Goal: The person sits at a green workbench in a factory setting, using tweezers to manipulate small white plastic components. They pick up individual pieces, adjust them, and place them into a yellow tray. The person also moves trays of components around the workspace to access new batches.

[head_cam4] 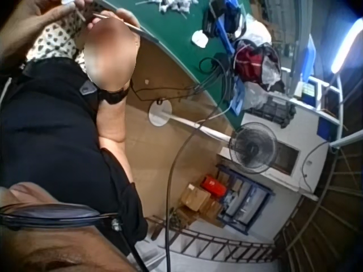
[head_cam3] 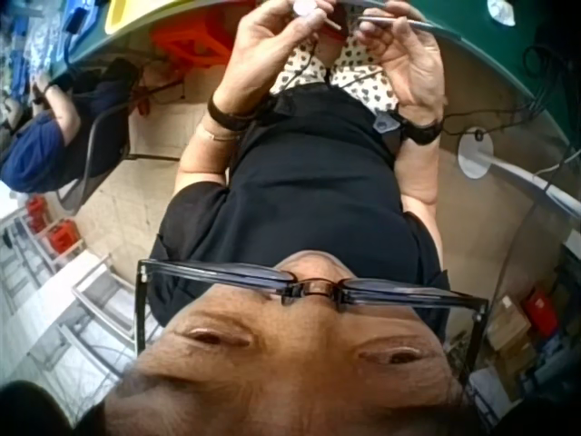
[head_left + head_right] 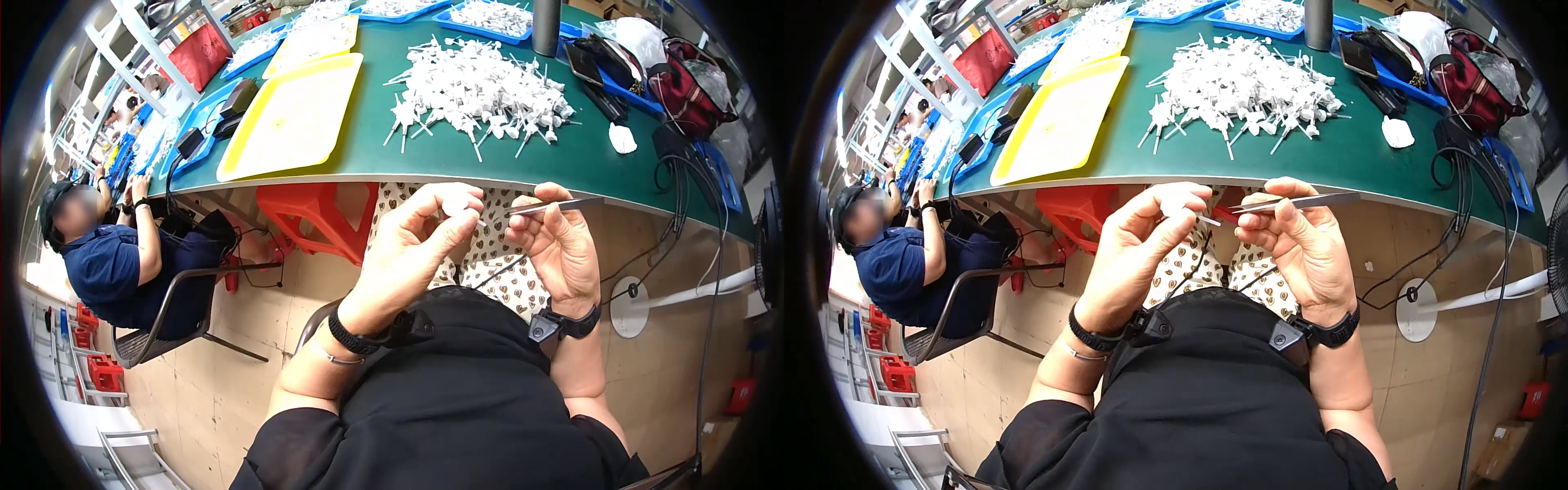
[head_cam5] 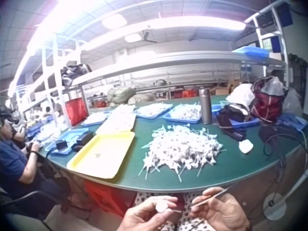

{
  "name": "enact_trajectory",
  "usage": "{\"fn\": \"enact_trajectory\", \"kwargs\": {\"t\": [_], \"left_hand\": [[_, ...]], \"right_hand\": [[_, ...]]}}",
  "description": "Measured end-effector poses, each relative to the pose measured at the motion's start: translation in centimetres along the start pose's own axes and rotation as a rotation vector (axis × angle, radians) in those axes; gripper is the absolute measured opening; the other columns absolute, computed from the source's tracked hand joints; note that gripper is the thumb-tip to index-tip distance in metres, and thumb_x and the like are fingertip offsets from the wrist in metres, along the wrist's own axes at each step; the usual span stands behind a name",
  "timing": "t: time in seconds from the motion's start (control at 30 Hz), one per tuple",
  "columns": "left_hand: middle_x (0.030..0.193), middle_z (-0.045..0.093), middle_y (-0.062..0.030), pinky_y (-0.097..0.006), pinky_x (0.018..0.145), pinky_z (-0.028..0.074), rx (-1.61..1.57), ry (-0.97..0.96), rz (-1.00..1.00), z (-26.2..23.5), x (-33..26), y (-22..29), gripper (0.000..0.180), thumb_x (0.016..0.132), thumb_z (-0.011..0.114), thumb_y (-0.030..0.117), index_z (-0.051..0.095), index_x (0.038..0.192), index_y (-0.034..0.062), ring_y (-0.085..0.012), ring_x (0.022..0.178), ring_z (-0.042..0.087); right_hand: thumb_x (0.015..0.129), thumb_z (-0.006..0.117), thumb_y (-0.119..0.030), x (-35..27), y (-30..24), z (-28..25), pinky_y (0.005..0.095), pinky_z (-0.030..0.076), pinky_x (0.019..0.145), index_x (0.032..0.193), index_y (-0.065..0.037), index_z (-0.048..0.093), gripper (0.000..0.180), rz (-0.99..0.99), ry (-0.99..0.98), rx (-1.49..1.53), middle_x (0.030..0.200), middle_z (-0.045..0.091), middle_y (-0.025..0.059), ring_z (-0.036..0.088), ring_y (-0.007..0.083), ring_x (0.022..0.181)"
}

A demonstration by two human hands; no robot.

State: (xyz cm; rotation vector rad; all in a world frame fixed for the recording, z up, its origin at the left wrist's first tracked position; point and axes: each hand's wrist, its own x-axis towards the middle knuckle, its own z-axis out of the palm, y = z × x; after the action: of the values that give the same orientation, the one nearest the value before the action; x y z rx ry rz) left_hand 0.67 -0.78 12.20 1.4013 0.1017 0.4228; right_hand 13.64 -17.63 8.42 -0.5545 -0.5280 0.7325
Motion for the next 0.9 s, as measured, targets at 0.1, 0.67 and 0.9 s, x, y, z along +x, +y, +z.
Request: {"fn": "enact_trajectory", "kwargs": {"t": [0.1, 0.67, 0.9], "left_hand": [[0.108, 0.069, -0.0129, -0.026, 0.082, 0.051, 0.016, -0.047, 0.045, 0.3, -0.8, 4.3, 0.015, 0.095, 0.064, 0.009, 0.065, 0.105, -0.0012, -0.0140, 0.098, 0.065], [0.096, 0.070, -0.0202, -0.034, 0.076, 0.060, 0.099, -0.011, 0.285, 1.3, -3.3, 9.1, 0.028, 0.095, 0.062, 0.012, 0.064, 0.113, -0.0099, -0.0291, 0.089, 0.071], [0.101, 0.070, -0.0072, -0.025, 0.081, 0.052, 0.145, -0.033, 0.017, -0.3, -2.8, -1.3, 0.019, 0.096, 0.062, 0.005, 0.067, 0.113, -0.0010, -0.0119, 0.092, 0.065]], "right_hand": [[0.098, 0.060, -0.016, -0.4, -0.9, -0.2, 0.0430, 0.059, 0.085, 0.123, 0.000, 0.055, 0.031, -0.027, -0.005, -0.010, 0.111, 0.066, 0.0227, 0.069, 0.0276, 0.096], [0.095, 0.064, -0.013, -1.3, -2.4, 1.4, 0.0343, 0.061, 0.084, 0.118, 0.004, 0.053, 0.032, -0.103, -0.073, -0.059, 0.118, 0.062, 0.0239, 0.069, 0.0248, 0.098], [0.094, 0.066, -0.016, -0.9, -0.6, 2.3, 0.0395, 0.059, 0.086, 0.116, 0.005, 0.057, 0.031, -0.013, -0.080, -0.202, 0.109, 0.067, 0.0214, 0.069, 0.0278, 0.097]]}}
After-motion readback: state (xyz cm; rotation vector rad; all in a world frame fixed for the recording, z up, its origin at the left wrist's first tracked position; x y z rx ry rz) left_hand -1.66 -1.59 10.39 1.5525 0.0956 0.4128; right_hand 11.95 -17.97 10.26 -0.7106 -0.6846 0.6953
